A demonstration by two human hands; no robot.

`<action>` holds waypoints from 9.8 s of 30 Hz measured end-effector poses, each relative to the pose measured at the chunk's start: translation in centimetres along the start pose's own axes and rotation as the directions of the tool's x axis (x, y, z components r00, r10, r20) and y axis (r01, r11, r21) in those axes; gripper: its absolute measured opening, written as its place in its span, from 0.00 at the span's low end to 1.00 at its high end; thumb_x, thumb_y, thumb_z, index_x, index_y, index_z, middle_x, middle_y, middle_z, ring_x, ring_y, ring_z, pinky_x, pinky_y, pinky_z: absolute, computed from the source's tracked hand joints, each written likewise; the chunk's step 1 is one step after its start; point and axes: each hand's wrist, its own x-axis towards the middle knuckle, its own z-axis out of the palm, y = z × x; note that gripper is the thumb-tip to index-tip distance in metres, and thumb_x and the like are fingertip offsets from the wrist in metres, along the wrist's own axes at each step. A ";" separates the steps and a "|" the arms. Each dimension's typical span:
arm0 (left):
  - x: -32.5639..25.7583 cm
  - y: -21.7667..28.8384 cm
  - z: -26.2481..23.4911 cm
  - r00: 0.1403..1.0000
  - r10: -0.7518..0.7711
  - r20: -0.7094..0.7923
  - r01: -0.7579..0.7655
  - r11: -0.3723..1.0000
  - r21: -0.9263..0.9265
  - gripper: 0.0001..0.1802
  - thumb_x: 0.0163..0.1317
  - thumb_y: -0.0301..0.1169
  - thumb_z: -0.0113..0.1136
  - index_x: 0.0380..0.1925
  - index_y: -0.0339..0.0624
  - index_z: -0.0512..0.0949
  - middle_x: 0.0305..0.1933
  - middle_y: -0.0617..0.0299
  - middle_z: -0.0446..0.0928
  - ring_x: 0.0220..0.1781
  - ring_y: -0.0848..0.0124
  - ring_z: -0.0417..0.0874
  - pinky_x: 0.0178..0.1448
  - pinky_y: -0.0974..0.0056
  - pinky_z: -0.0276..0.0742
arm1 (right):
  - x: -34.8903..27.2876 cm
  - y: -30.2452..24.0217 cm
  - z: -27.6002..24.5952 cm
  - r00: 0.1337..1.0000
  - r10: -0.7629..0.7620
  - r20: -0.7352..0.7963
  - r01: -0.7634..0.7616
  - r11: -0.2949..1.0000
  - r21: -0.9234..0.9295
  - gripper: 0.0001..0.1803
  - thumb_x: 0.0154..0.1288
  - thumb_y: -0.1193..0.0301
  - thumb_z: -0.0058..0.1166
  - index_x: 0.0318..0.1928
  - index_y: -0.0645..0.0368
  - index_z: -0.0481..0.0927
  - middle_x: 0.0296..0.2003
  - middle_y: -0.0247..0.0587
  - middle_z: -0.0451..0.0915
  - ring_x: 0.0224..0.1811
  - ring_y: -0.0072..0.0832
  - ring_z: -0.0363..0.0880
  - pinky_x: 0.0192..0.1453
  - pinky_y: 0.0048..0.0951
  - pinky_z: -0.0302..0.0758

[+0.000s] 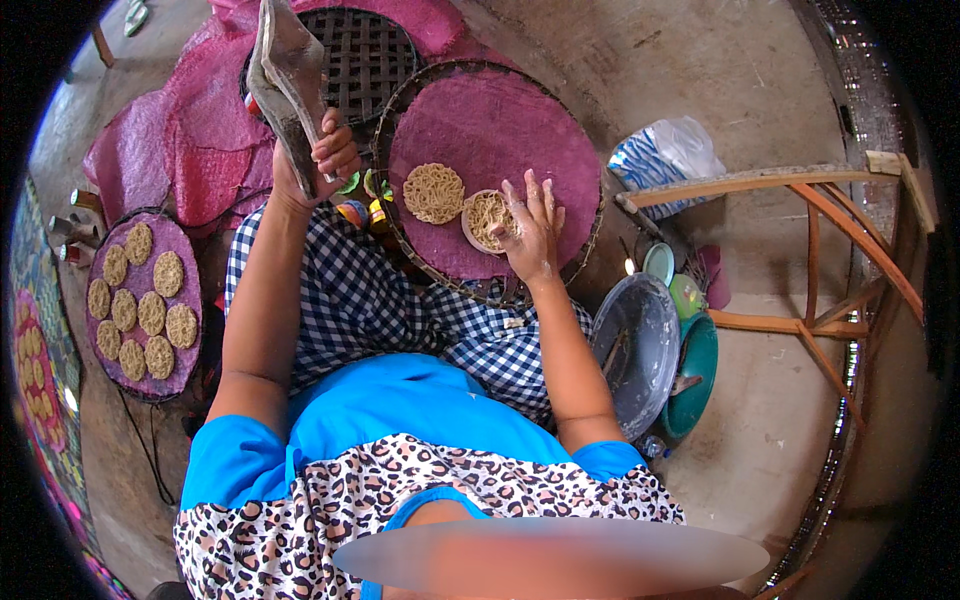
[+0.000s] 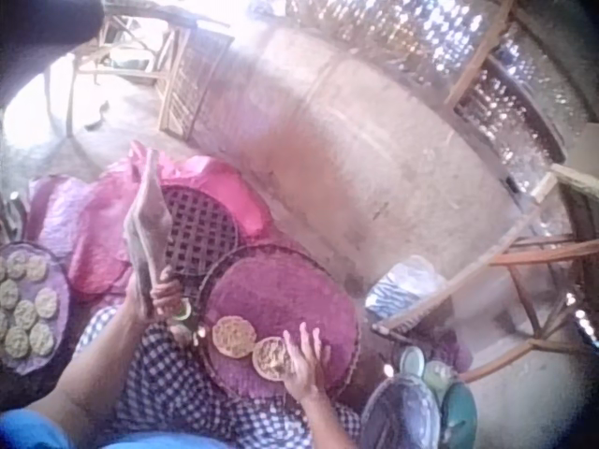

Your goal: The person sits on the floor and uses a manual noodle press to extrude dough into thin strands, placing the resulting noodle nests onto a woven tray. The person repeatedly scoops dough from a bowl, loads it into the press, and extrudes it, then arranges the finished noodles on the tray.

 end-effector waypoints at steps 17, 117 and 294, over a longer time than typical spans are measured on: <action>0.1 -0.5 0.4 1.000 -0.020 -0.008 0.020 1.000 -0.017 0.17 0.65 0.41 0.33 0.34 0.39 0.65 0.18 0.66 0.62 0.18 0.74 0.64 0.30 0.66 0.61 | -5.5 -0.6 -0.5 0.993 0.121 0.013 -0.118 0.984 -0.133 0.48 0.47 0.31 0.39 0.59 0.55 0.67 0.66 0.48 0.48 0.69 0.51 0.39 0.61 0.69 0.33; -0.1 -0.9 0.1 0.992 -0.121 -0.035 0.121 0.993 -0.012 0.18 0.64 0.41 0.33 0.34 0.38 0.66 0.19 0.64 0.64 0.20 0.72 0.66 0.32 0.63 0.64 | -0.7 -2.1 -1.1 0.998 0.053 0.045 -0.057 0.994 0.094 0.64 0.33 0.47 0.69 0.66 0.59 0.45 0.52 0.47 0.72 0.54 0.43 0.68 0.57 0.48 0.58; 5.1 -4.2 16.7 0.951 0.296 -0.091 -0.058 0.457 0.888 0.13 0.48 0.23 0.56 0.36 0.29 0.75 0.36 0.51 0.76 0.36 0.62 0.77 0.40 0.62 0.74 | -7.5 -1.8 -0.9 0.913 0.283 -0.293 -0.321 0.943 -0.090 0.23 0.42 0.47 0.61 0.30 0.53 0.81 0.33 0.39 0.72 0.40 0.36 0.69 0.42 0.40 0.63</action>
